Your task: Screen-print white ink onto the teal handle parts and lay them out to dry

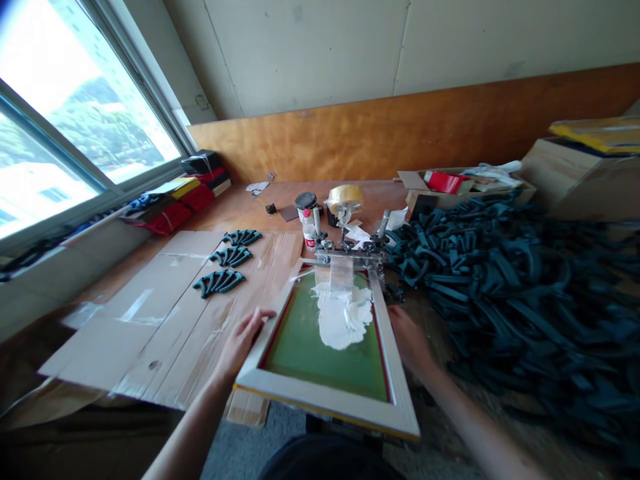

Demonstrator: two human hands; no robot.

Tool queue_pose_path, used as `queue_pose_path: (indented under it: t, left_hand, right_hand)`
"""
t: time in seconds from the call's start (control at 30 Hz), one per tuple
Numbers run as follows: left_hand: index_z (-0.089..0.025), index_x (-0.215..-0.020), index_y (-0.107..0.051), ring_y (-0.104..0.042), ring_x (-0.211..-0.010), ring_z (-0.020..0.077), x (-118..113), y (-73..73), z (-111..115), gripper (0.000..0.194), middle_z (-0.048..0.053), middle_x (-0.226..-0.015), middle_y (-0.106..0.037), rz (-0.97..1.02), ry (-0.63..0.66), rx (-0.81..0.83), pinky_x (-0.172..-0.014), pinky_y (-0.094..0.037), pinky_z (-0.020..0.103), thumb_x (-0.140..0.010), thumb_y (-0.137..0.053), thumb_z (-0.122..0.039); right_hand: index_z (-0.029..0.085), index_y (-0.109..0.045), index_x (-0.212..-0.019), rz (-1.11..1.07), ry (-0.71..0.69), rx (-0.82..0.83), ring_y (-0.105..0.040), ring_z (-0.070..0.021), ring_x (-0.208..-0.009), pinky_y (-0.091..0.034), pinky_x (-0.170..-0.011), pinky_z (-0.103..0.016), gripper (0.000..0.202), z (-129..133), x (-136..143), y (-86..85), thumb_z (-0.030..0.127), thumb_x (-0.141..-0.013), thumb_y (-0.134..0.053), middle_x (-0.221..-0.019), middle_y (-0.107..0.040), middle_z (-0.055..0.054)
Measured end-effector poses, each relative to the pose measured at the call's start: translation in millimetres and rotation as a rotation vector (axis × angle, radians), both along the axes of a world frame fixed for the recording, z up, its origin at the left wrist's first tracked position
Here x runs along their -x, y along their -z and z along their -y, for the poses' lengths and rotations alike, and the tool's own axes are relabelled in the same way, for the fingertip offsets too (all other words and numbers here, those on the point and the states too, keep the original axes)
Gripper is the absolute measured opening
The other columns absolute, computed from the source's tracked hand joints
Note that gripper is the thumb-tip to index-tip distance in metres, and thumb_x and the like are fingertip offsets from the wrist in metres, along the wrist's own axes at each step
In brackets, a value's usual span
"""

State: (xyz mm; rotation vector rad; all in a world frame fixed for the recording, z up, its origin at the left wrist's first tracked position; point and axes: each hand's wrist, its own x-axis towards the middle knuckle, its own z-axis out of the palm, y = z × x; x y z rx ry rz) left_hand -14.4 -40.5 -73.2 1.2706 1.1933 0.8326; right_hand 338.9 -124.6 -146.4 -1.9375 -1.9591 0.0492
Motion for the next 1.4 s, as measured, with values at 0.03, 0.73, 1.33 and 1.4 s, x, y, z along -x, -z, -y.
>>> queue_pose_path:
  t: [0.03,0.73,1.33,1.4]
  left_hand:
    - [-0.014,-0.119,-0.063,-0.052,-0.062,0.0134,5,21.8,5,0.067,0.0,-0.068,-0.059,-0.033,0.029,0.034,-0.055,-0.04,0.023,-0.079,-0.055,-0.067]
    - [-0.016,-0.132,-0.056,-0.054,-0.065,0.0146,9,106.4,4,0.062,-0.002,-0.066,-0.057,-0.302,0.072,0.006,-0.061,-0.04,0.024,-0.083,-0.054,-0.053]
    - [-0.015,-0.11,-0.068,-0.057,-0.063,0.0153,-5,-6.6,-5,0.057,0.003,-0.075,-0.064,0.095,-0.04,0.108,-0.055,-0.044,0.026,-0.08,-0.057,-0.062]
    - [-0.014,-0.099,-0.071,-0.06,-0.069,0.0172,-18,-35.4,-16,0.056,0.006,-0.081,-0.067,0.155,-0.112,-0.015,-0.06,-0.047,0.028,-0.082,-0.052,-0.065]
  right_hand:
    - [0.018,-0.061,-0.117,-0.017,0.072,-0.037,-0.062,-0.0255,-0.087,-0.054,-0.075,-0.041,0.038,-7,-7,-7.3,0.021,-0.095,-0.031,-0.102,-0.062,-0.013]
    - [0.019,-0.06,-0.079,0.068,-0.565,0.04,-0.054,-0.0183,-0.079,-0.042,-0.069,-0.029,0.015,-19,55,-43.6,0.006,-0.08,-0.053,-0.077,-0.062,-0.002]
    - [0.026,-0.043,-0.141,0.025,0.041,-0.091,-0.059,-0.0195,-0.083,-0.048,-0.067,-0.03,0.05,-88,12,-103.8,0.044,-0.094,-0.049,-0.113,-0.057,-0.008]
    - [0.019,-0.052,-0.13,-0.022,0.128,-0.125,-0.059,-0.0207,-0.085,-0.048,-0.072,-0.033,0.041,-78,-12,-96.3,0.039,-0.098,-0.037,-0.11,-0.058,-0.011]
